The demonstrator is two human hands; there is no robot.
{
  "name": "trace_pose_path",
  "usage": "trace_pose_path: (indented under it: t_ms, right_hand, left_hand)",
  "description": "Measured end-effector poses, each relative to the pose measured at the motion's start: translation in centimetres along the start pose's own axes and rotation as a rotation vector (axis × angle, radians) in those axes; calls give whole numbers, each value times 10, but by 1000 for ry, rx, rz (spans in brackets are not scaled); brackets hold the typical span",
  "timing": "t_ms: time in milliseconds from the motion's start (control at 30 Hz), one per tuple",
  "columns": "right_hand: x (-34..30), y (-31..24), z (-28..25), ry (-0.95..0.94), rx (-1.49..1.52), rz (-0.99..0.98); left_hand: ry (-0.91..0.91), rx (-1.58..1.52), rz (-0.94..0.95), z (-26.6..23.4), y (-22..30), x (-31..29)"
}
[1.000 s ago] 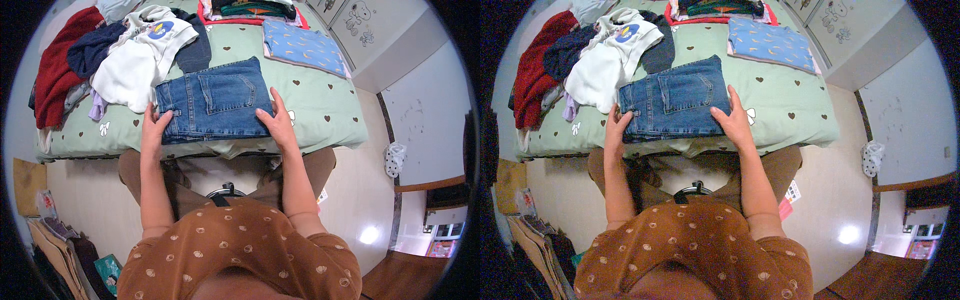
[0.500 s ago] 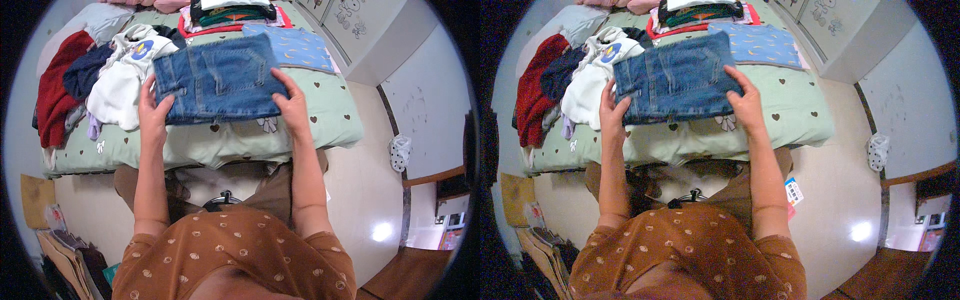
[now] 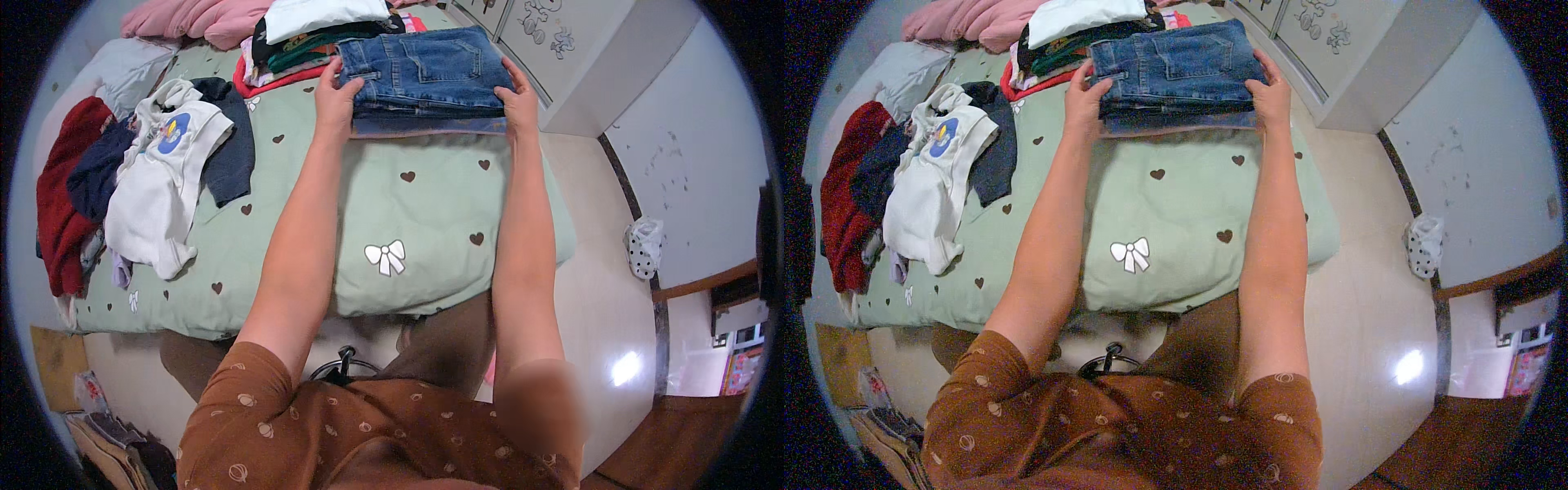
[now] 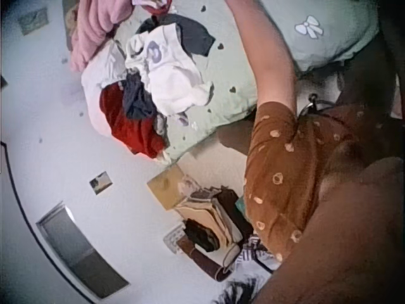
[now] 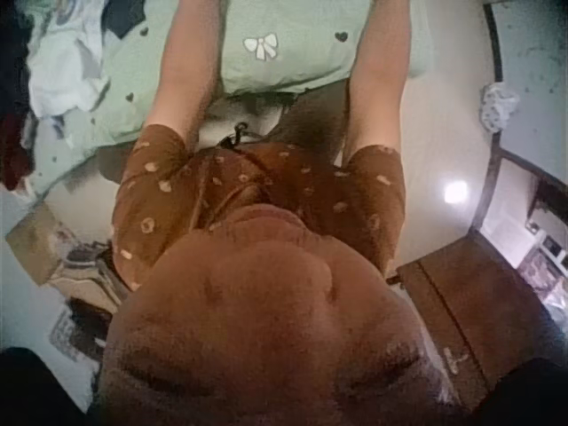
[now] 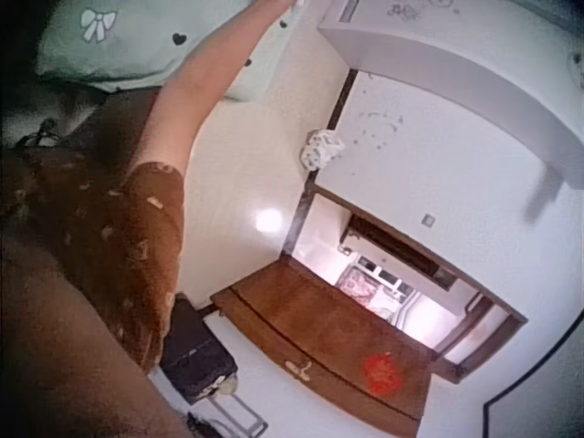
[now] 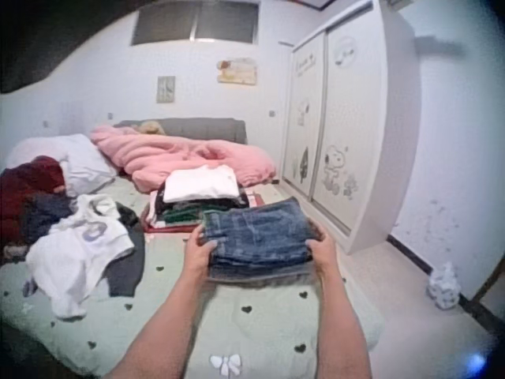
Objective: The person folds several garments on a bed, including jeans, a white sweatshirt, a striped shirt, and a purple top. Each item is smoothed, folded into a compact rectangle, and placed into a growing stack.
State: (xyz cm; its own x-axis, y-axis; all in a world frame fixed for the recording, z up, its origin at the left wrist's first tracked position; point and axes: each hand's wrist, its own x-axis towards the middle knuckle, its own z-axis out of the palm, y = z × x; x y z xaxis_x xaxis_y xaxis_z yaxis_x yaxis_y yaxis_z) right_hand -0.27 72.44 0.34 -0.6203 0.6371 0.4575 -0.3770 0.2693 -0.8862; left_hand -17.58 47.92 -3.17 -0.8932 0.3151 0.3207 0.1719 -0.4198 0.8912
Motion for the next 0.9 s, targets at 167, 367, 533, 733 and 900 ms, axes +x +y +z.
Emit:
trace_pose_path:
  t_ms: [167, 367, 533, 733, 900]
  right_hand:
    - [15, 102, -36, 154, -383, -10]
    - [11, 108, -32, 148, -260, 43]
    - [-1, 64, -8, 194, -1091, -101]
    - [-31, 56, 67, -151, -1151, -521]
    - [-33, 66, 51, -187, -1336, -314]
  left_hand:
    - [49, 343, -103, -8, -65, 8]
    - [-26, 252, -89, -6, -39, -3]
    - [155, 981, 285, 4, -27, -18]
    - [-145, 1331, 589, 17, -29, -31]
    - [-190, 1268, 410, 16, -38, -35]
